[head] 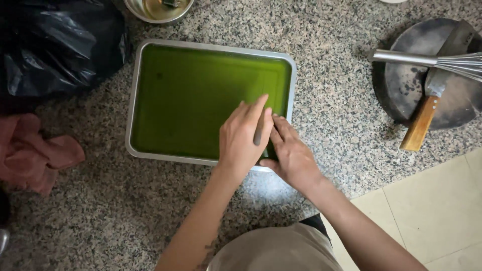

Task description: Slice the green jelly in the metal tray into sections using a small knife.

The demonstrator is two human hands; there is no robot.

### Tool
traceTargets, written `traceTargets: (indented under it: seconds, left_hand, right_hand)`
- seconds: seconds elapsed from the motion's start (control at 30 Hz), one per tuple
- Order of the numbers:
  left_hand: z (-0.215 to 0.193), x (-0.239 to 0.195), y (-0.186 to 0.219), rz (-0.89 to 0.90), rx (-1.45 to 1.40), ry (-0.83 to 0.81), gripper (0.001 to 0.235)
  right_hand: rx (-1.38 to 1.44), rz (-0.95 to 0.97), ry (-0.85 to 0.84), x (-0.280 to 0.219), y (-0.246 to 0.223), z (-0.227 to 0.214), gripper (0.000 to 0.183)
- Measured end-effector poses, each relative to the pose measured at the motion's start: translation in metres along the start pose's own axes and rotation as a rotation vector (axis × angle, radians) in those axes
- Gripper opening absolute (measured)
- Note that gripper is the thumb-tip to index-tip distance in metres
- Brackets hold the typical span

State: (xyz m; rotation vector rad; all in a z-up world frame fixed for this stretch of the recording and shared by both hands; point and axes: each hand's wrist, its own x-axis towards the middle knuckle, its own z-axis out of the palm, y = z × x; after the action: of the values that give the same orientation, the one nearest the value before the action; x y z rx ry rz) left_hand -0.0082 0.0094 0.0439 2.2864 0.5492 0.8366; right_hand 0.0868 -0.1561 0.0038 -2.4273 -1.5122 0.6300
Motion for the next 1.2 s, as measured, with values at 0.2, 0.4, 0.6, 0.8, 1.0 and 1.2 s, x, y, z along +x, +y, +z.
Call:
traceTargets:
  seconds: [0.2, 0.4, 0.6, 0.8, 1.0, 1.2]
  left_hand:
    - [0.037, 0.006, -0.015, 0.02, 0.093, 0.044, 0.038]
    - [0.045, 0.009, -0.019, -0.011, 0.126, -0.01, 0.039]
    - [0.047, 0.008, -0.021, -0.012, 0.142, 0.023, 0.039]
    - [0.053, 0.004, -0.028, -0.026, 0.16, 0.012, 0.04]
    - [0.057, -0.005, -0.034, -0.024, 0.176, -0.003, 0.039]
    - [0.047, -0.013, -0.025, -0.04, 0.203, -0.046, 0.041]
  right_hand:
    - [-0.01, 0.053, -0.044, -0.002, 0.007, 0.02, 0.12]
    - [-0.014, 0.074, -0.057, 0.003, 0.003, 0.018, 0.12]
    - [-0.01, 0.078, -0.06, 0.004, 0.002, 0.016, 0.12]
    - [-0.033, 0.072, -0.055, 0.004, 0.003, 0.018, 0.12]
    - [-0.03, 0.078, -0.075, 0.003, 0.001, 0.013, 0.121]
    - [-0.011, 0.069, -0.07, 0.002, 0.003, 0.015, 0.12]
